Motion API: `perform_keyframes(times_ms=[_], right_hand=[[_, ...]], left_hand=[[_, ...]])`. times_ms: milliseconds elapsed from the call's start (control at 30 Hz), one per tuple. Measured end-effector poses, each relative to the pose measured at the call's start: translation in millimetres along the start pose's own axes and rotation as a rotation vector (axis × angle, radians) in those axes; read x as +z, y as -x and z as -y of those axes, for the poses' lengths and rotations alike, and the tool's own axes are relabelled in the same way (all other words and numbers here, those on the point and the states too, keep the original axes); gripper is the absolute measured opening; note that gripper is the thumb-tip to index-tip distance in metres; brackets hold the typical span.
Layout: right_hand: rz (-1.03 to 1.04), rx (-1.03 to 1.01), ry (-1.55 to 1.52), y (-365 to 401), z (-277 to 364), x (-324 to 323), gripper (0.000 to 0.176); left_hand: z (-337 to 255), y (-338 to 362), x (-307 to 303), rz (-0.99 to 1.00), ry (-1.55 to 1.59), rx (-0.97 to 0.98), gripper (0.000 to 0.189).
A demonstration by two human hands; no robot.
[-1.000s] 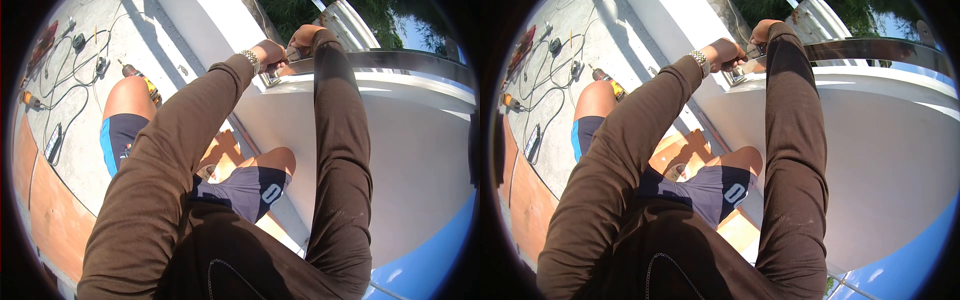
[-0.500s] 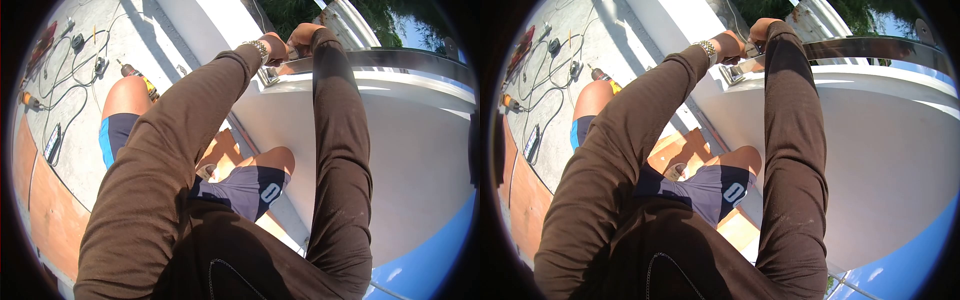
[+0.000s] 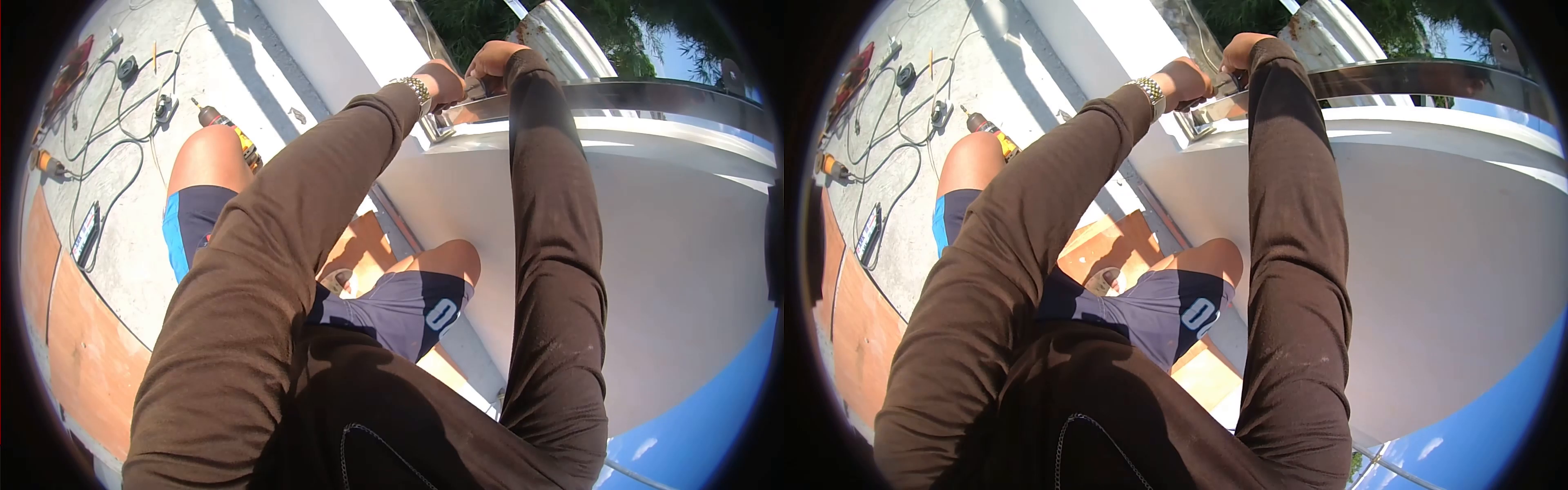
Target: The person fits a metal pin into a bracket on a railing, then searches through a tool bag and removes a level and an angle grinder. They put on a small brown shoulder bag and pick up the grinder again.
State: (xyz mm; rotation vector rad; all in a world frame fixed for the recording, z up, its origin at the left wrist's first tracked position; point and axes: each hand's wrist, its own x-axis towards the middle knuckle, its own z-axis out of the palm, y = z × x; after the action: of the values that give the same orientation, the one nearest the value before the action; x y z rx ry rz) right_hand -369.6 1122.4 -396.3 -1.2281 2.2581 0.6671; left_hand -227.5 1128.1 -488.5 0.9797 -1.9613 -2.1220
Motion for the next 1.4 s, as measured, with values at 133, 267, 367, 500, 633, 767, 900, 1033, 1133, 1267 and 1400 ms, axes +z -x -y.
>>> perform_keyframes(times_ms=[133,267,367,500,633,767,900,1033,1133,1267,1400], right_hand=[[0.006,0.013,-0.013,14,8,-2,0.027],[0.023,0.039,0.018,14,8,-3,0.028],[0.006,0.043,0.049,12,9,-3,0.028],[0.003,0.077,0.03,7,5,0,0.028],[0.0,0.066,-0.001,5,6,1,0.025],[-0.017,0.09,0.001,5,6,0,0.021],[-0.048,0.049,0.009,-6,-1,3,0.021],[-0.074,0.035,0.104,11,9,-3,0.022],[-0.05,0.061,0.137,13,13,-6,0.025],[-0.009,0.115,0.115,25,17,-8,0.028],[-0.008,0.104,0.048,42,23,-11,0.034]], left_hand=[[-18,7,6,-0.238,-0.621,0.203,0.02],[-27,20,3,0.076,0.082,-0.077,0.018],[-15,13,10,0.099,0.263,-0.098,0.018],[-3,23,5,0.085,0.516,-0.077,0.016],[2,20,4,0.129,0.785,-0.154,0.014],[-2,18,-1,0.262,0.83,-0.19,0.015],[-6,6,0,0.179,0.486,-0.103,0.014],[-27,20,3,-0.077,-0.072,0.058,0.019],[-32,30,24,-0.389,-0.564,0.26,0.025],[-12,32,31,-0.514,-0.646,0.397,0.017],[-4,16,8,-0.123,-0.025,0.111,0.015]])
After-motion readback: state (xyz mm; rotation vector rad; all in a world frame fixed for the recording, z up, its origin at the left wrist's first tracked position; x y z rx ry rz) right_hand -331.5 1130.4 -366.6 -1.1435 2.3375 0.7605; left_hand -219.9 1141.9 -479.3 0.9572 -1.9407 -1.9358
